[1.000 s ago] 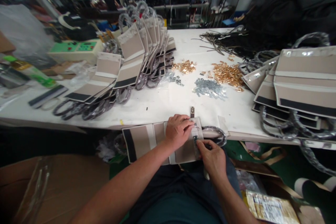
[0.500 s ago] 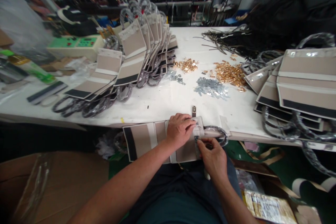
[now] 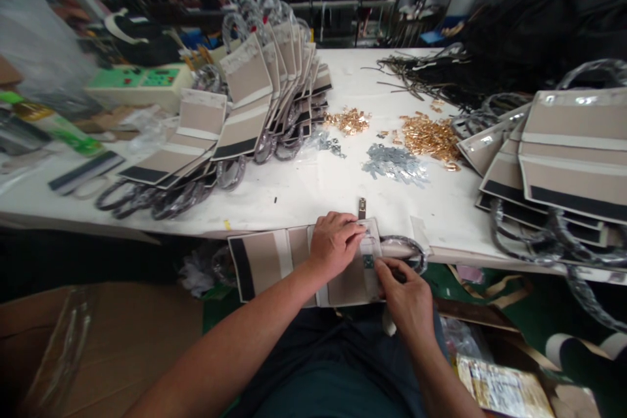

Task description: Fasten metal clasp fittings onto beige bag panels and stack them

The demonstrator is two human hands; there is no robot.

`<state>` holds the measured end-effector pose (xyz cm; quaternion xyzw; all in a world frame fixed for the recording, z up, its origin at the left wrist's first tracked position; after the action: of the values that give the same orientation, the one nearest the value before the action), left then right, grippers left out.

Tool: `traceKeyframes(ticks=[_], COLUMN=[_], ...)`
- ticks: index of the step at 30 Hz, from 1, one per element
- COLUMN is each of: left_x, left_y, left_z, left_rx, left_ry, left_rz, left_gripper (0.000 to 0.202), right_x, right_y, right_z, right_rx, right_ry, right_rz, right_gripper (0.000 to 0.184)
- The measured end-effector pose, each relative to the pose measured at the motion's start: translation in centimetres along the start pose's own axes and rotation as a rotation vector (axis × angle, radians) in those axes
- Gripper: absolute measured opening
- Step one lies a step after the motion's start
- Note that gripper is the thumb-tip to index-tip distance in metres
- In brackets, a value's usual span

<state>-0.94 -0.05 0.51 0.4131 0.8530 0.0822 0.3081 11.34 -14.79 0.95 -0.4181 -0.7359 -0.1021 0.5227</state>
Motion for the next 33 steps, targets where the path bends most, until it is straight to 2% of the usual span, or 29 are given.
traceKeyframes(ticks=[3, 6, 9, 11, 13, 16, 20, 25, 29, 33], left_x=[0.1, 0.1, 0.1, 0.0, 0.0, 0.1, 0.1, 0.2, 0.3, 0.3], left_y=[0.2, 0.6, 0.9, 1.0, 1.0, 0.9, 0.9, 0.9, 0.9, 1.0], left_z=[0.0, 0.0, -0.2, -0.3, -0.4, -0.4, -0.2, 0.0, -0.2, -0.5], left_rx=[0.006, 0.016, 0.036, 0.036, 0.027, 0.015, 0.023, 0.023, 0.024, 0.035], left_ry=[-0.019, -0.037, -0.052, -0.061, -0.065, -0.065, -0.058, -0.052, -0.066, -0.101], left_rz=[-0.02, -0.06, -0.101, -0.105, -0.1, -0.097, -0.096, -0.087, -0.077, -0.071], left_gripper=[0.013, 0.011, 0.008, 0.008, 0.009, 0.011, 0.01, 0.01, 0.013, 0.018], right_x=[2.1, 6.4, 10.7, 12.2, 12.5, 11.7, 10.7, 11.3, 12.1, 12.4], right_y=[-0.2, 0.2, 2.0, 4.0, 6.1, 8.7, 10.2, 10.8, 10.2, 8.9], right_z=[-1.8, -3.2, -3.2, -2.4, -1.3, 0.3, 1.0, 1.1, 1.8, 2.8], right_rx=[-0.068, -0.14, -0.131, -0.109, -0.089, -0.068, -0.035, 0.029, 0.103, 0.138], right_ry=[0.138, 0.452, 0.722, 0.809, 0.854, 0.902, 0.968, 0.955, 0.863, 0.698], right_rz=[-0.059, -0.264, -0.459, -0.506, -0.486, -0.408, -0.349, -0.318, -0.398, -0.477], right_gripper=[0.044, 0.029, 0.019, 0.017, 0.017, 0.018, 0.015, 0.016, 0.023, 0.022])
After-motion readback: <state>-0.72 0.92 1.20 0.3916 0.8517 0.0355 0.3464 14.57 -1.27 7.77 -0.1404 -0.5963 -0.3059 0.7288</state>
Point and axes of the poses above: each hand's wrist, its own y-axis towards the middle knuckle, its own z-axis out of the palm, x = y × z, the point moved 2 cm from there along y, towards the middle knuckle, and after that the axes turned 1 degree about x, right-handed, at the moved point
